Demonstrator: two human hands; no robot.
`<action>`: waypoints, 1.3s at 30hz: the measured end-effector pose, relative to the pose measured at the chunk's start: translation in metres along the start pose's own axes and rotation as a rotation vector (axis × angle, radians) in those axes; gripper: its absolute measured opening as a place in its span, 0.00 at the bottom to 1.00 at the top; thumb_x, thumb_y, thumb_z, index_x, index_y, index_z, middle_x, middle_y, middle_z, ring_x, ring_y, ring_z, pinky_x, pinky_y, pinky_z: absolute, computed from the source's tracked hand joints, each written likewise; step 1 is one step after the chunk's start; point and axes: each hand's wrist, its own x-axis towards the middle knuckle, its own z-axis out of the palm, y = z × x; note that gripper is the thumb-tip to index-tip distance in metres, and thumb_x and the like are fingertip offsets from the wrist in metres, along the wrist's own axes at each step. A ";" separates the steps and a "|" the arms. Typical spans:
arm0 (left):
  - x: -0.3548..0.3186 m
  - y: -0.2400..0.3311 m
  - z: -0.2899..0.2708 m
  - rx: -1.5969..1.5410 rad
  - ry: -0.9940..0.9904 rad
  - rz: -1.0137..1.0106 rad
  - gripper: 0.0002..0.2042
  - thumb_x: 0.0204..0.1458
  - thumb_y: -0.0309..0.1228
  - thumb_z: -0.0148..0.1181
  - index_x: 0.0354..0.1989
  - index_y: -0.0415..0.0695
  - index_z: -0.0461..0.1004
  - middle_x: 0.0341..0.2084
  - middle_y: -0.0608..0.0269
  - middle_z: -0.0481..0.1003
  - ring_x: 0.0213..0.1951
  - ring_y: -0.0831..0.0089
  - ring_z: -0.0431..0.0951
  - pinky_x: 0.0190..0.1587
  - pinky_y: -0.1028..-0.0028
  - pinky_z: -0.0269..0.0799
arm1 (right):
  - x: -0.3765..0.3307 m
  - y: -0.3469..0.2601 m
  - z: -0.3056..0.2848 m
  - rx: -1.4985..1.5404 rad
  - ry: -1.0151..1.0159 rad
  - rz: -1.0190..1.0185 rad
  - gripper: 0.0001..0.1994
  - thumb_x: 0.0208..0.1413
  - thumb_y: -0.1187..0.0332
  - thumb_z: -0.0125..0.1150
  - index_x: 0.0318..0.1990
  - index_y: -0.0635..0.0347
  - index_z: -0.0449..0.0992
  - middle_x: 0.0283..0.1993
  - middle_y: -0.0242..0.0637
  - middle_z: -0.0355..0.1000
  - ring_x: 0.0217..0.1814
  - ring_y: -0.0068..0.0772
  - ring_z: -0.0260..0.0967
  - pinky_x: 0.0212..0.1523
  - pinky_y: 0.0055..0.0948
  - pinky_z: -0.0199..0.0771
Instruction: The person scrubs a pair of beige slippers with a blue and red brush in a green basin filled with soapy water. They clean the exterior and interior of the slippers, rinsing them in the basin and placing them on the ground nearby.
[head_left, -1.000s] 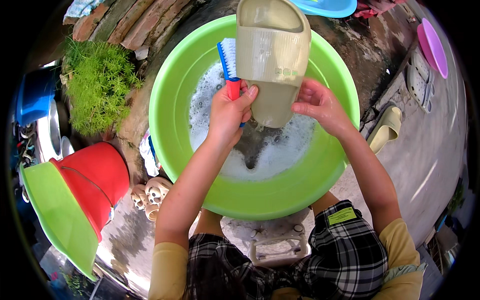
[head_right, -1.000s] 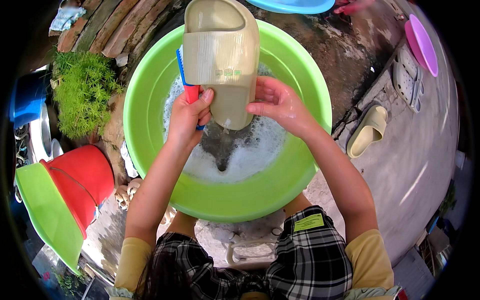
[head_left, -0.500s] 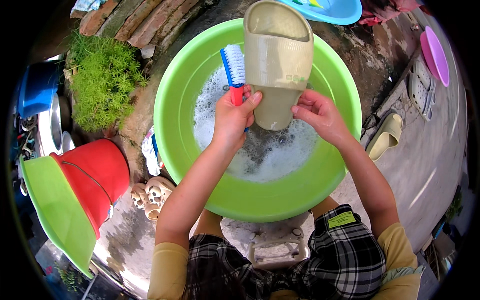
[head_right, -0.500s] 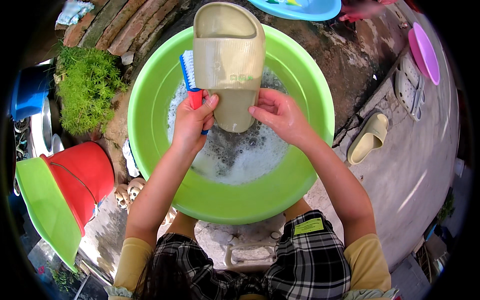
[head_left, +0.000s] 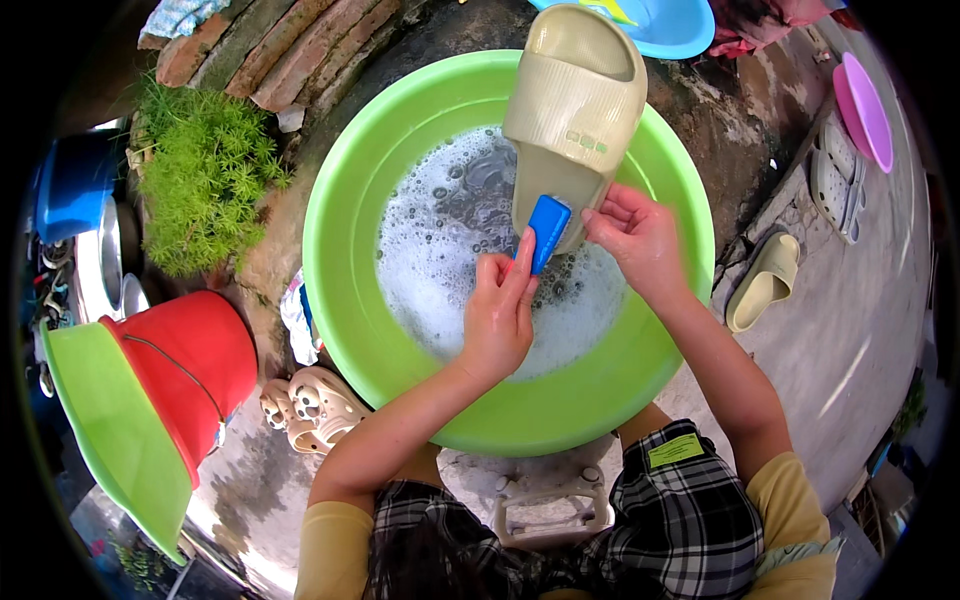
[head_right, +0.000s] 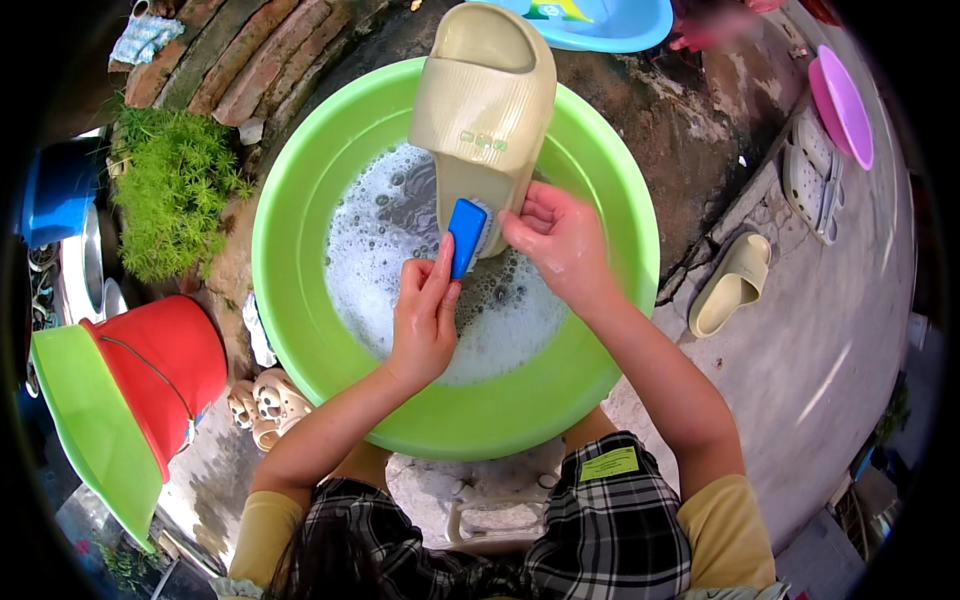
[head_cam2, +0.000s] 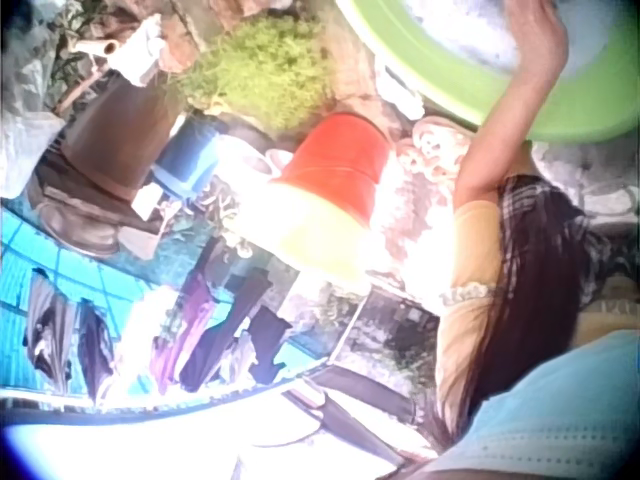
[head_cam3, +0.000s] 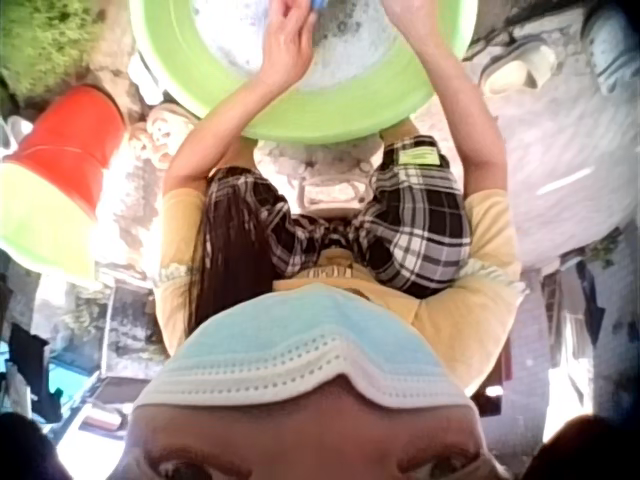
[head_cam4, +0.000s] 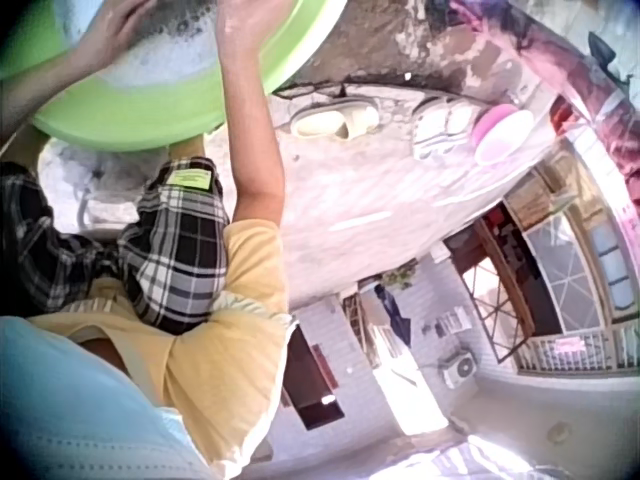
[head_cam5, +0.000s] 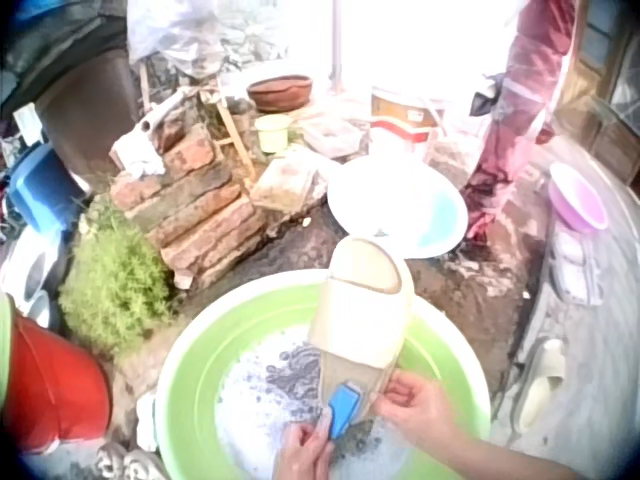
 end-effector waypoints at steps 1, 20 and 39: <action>0.005 -0.001 0.001 0.003 0.034 0.018 0.25 0.50 0.20 0.51 0.59 0.45 0.60 0.29 0.55 0.61 0.29 0.64 0.66 0.32 0.72 0.66 | -0.003 0.004 0.004 0.021 0.001 -0.011 0.18 0.50 0.77 0.56 0.49 0.72 0.67 0.41 0.39 0.72 0.41 0.22 0.70 0.42 0.20 0.71; 0.012 -0.031 -0.031 0.215 0.079 -0.091 0.22 0.52 0.21 0.48 0.58 0.50 0.63 0.25 0.61 0.60 0.25 0.70 0.64 0.29 0.74 0.64 | 0.018 -0.027 -0.060 -0.861 0.320 -0.586 0.18 0.41 0.72 0.60 0.44 0.60 0.73 0.36 0.41 0.73 0.35 0.34 0.73 0.38 0.28 0.72; -0.008 -0.055 -0.022 -0.013 -0.020 -0.255 0.21 0.55 0.23 0.46 0.59 0.47 0.60 0.24 0.68 0.60 0.28 0.76 0.58 0.35 0.79 0.57 | -0.106 0.006 -0.308 0.157 1.063 0.029 0.10 0.50 0.69 0.48 0.36 0.67 0.69 0.30 0.36 0.69 0.28 0.27 0.69 0.31 0.30 0.74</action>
